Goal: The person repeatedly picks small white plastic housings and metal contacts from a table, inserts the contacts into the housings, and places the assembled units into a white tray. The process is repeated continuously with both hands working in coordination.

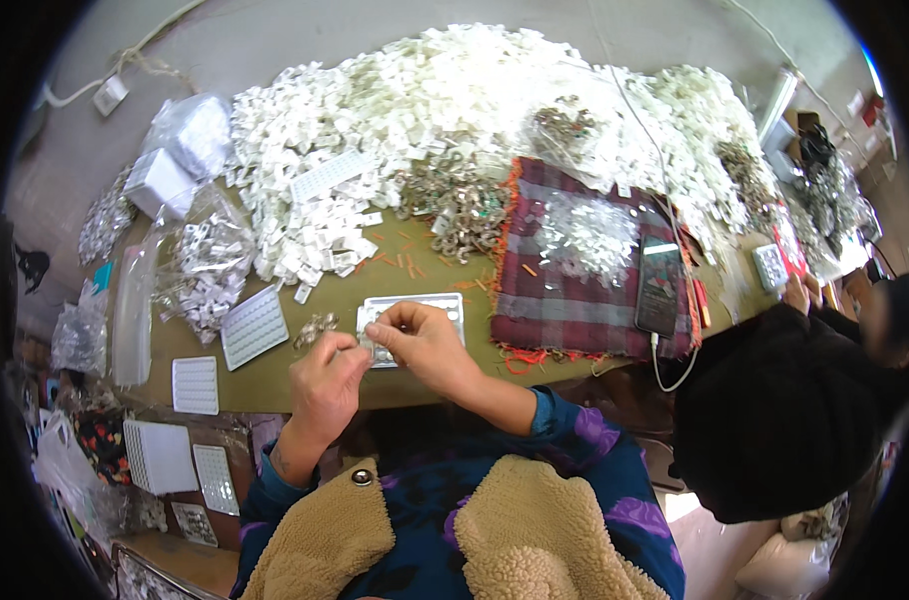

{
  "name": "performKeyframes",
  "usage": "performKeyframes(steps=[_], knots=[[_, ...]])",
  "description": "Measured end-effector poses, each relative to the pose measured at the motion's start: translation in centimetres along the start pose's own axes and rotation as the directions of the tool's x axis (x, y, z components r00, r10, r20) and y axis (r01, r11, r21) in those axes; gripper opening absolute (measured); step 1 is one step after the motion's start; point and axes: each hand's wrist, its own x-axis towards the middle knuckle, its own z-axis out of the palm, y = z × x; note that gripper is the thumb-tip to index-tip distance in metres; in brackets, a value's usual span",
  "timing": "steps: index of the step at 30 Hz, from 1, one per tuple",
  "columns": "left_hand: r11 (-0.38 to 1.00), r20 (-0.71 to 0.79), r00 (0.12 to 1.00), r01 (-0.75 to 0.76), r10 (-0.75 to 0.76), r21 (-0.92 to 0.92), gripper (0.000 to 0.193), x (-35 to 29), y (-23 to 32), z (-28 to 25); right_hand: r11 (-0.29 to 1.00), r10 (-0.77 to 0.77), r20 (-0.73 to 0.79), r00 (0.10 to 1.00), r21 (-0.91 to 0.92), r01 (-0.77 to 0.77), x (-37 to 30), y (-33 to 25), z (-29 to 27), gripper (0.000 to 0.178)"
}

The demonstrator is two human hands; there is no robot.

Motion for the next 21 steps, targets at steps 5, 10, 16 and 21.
performKeyframes(steps=[5,10,16,21], knots=[[0.961,0.003,0.998,0.058,-0.060,-0.270,0.022,-1.1,0.4,0.5,0.988,-0.039,0.004,0.999,-0.148,0.039,-1.4,-0.2,-0.4,0.017],[0.189,0.356,0.791,0.500,-0.498,-0.846,0.024,-2.7,0.6,1.2,1.000,0.018,0.124,0.992,-0.002,-0.018,-2.6,-1.3,-0.8,0.015],[-0.367,0.659,0.670,0.550,-0.341,-0.750,0.025,-3.2,-0.8,1.2,0.776,-0.444,0.163,0.881,-0.422,0.469,-3.4,-0.8,-0.3,0.015],[-0.526,0.741,0.661,0.592,-0.117,-0.611,0.031,-3.6,-1.6,1.3,0.712,-0.383,0.241,0.892,-0.537,0.452,-2.4,-2.9,-3.1,0.015]])
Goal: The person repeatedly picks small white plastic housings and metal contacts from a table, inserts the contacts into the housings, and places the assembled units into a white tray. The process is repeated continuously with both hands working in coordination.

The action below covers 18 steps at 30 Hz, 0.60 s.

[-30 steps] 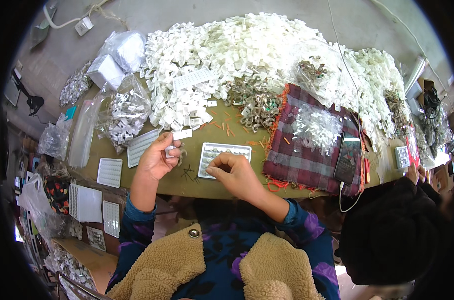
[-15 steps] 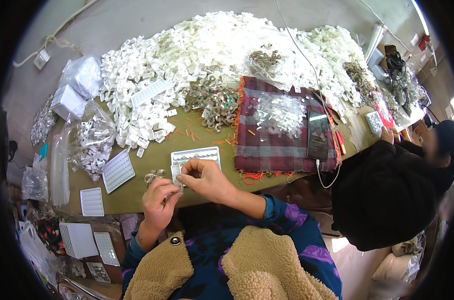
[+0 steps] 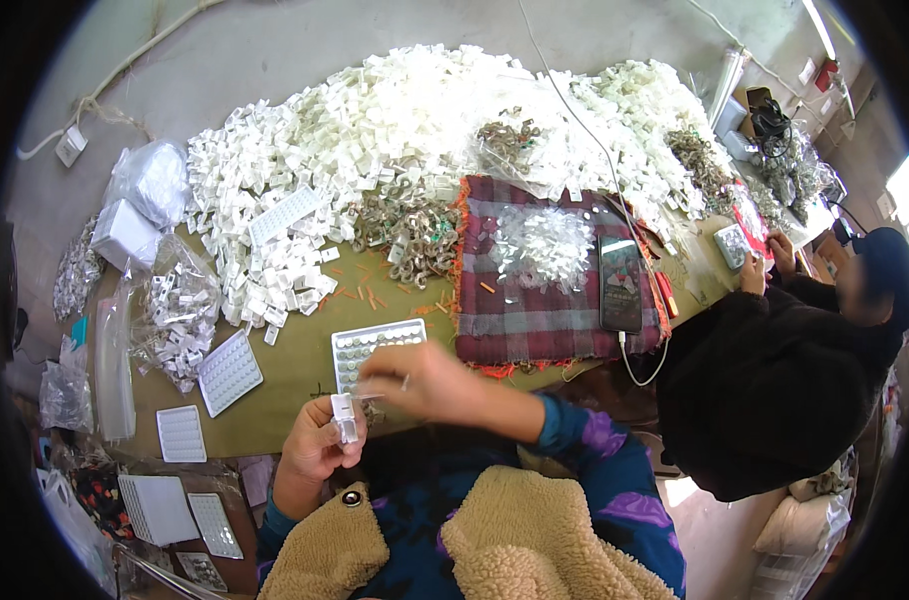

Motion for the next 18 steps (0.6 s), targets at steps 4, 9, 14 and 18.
performKeyframes(steps=[4,9,14,18], knots=[[0.994,0.011,1.000,-0.026,0.027,-0.109,0.033,-0.4,-0.3,-0.3,0.777,0.090,-0.444,0.892,-0.529,-0.341,5.3,4.2,-7.7,0.037],[0.989,-0.118,0.990,-0.091,0.077,-0.117,0.034,-0.4,-1.0,-0.5,0.542,0.356,-0.330,0.874,-0.690,-0.481,9.1,8.1,-7.1,0.071],[0.991,-0.129,0.988,-0.094,0.082,-0.090,0.035,-1.0,-1.3,-0.8,0.701,0.248,-0.227,0.942,-0.629,-0.337,10.7,8.3,-1.7,0.051],[0.992,-0.141,0.986,-0.103,0.092,-0.076,0.035,-1.4,-1.4,-0.9,0.791,0.127,-0.159,0.979,-0.579,-0.197,9.4,7.8,0.3,0.045]])
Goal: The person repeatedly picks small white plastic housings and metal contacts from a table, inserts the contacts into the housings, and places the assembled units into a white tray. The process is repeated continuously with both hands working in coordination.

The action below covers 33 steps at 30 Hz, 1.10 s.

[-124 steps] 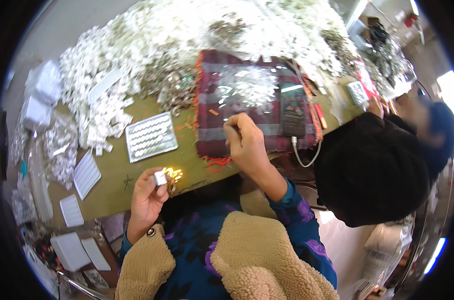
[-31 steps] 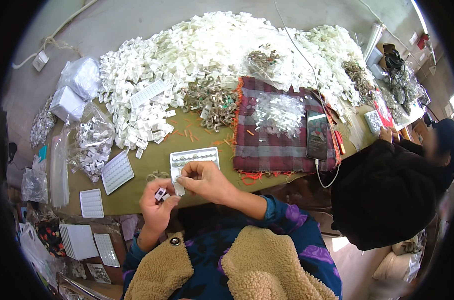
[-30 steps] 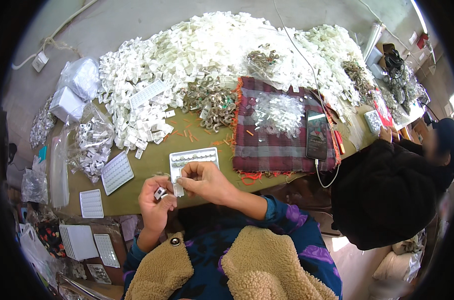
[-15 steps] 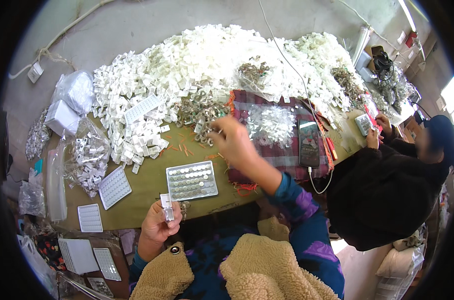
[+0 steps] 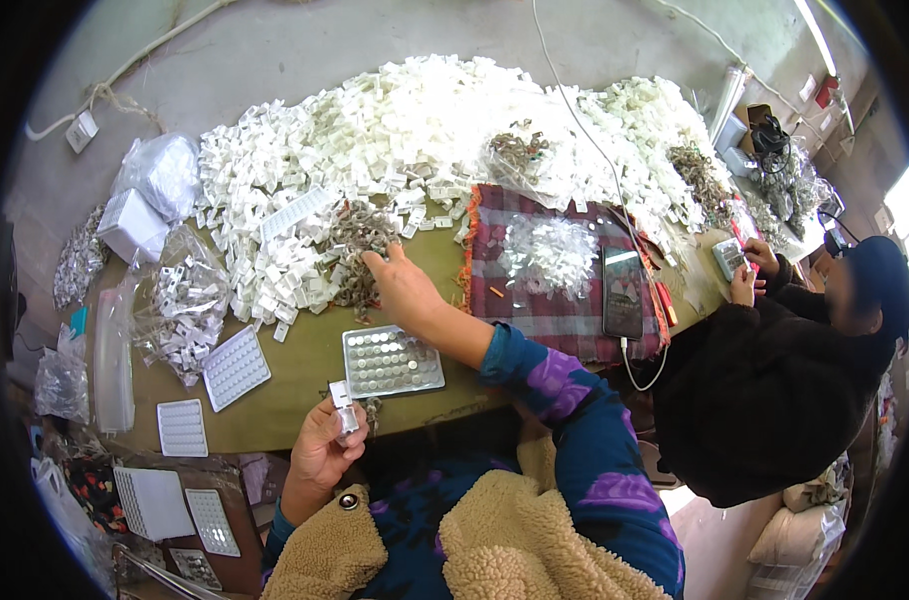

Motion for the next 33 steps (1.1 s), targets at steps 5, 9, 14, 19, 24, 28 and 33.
performKeyframes(steps=[5,9,14,19,24,28,33], knots=[[1.000,0.012,1.000,-0.008,0.008,0.026,0.032,-0.2,-0.1,0.0,0.995,0.000,-0.174,0.985,0.102,0.018,0.6,1.1,-4.6,0.029],[1.000,0.045,0.999,-0.021,0.020,0.019,0.032,0.0,-0.1,0.2,0.813,0.119,-0.233,0.965,0.581,0.040,0.7,1.9,-8.4,0.021],[0.999,0.027,1.000,-0.007,0.009,-0.044,0.031,0.1,-0.2,0.5,0.862,0.272,0.086,0.959,0.421,-0.282,0.4,3.2,-8.8,0.021],[0.997,0.003,1.000,-0.016,0.016,-0.078,0.029,0.0,-0.3,0.8,0.810,0.261,0.041,0.964,0.534,-0.243,-1.8,4.4,-9.0,0.033],[0.999,0.008,1.000,0.001,-0.001,-0.052,0.029,0.5,-0.5,1.2,0.842,0.388,0.166,0.907,0.337,-0.422,-3.8,5.1,-9.6,0.038],[0.999,-0.030,0.999,0.044,-0.045,-0.028,0.031,0.5,-0.9,1.8,0.945,0.253,-0.086,0.964,0.233,-0.228,-4.4,6.3,-10.2,0.035],[0.999,-0.035,0.999,0.033,-0.033,0.002,0.036,0.9,-1.2,2.5,0.963,0.176,-0.241,0.955,0.243,-0.116,-4.1,7.5,-9.5,0.033]])
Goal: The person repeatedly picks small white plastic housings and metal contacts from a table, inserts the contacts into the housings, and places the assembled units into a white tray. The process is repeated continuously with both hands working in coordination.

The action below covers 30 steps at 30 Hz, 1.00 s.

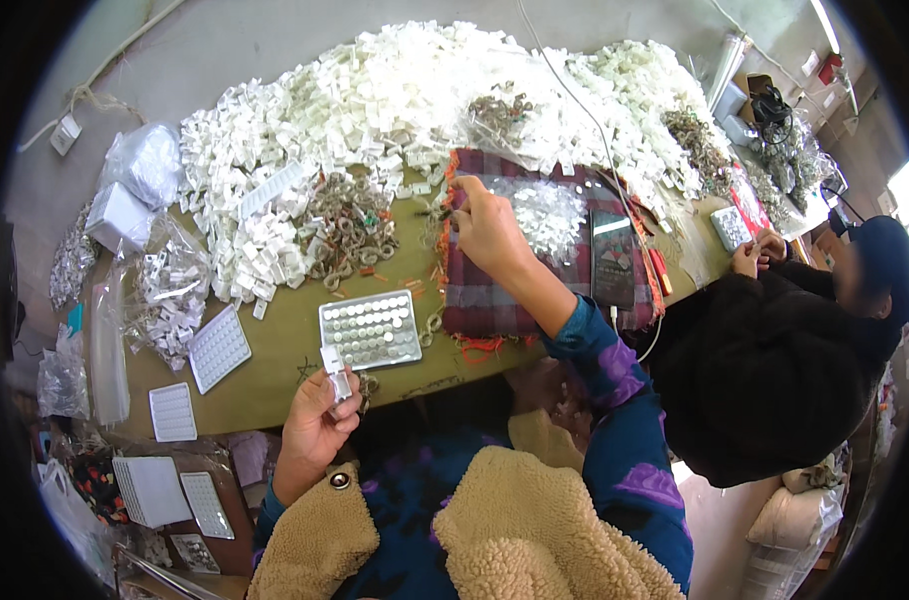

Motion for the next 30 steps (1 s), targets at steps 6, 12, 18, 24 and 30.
performKeyframes(steps=[6,12,18,24,30], knots=[[0.998,-0.028,1.000,0.004,-0.003,0.060,0.038,0.1,0.0,0.8,0.948,0.255,0.173,0.951,0.149,-0.281,-1.6,0.7,-0.5,0.017],[0.998,-0.008,1.000,0.004,-0.003,0.068,0.035,0.3,0.0,0.7,0.975,0.077,-0.068,0.995,-0.205,-0.089,-3.5,-0.5,-1.3,0.015],[1.000,-0.011,1.000,0.020,-0.020,0.004,0.031,0.3,-0.4,0.4,0.984,-0.154,0.212,0.965,-0.059,0.170,-8.3,-3.3,-0.5,0.013],[0.999,0.010,0.999,0.036,-0.036,-0.025,0.028,0.1,-0.7,0.3,0.913,-0.242,0.385,0.891,-0.219,0.343,-10.2,-4.4,1.2,0.032],[0.999,-0.003,0.999,0.039,-0.040,-0.036,0.028,-0.1,-0.9,0.0,0.940,-0.181,0.233,0.955,-0.245,0.238,-12.1,-5.2,2.0,0.029]])
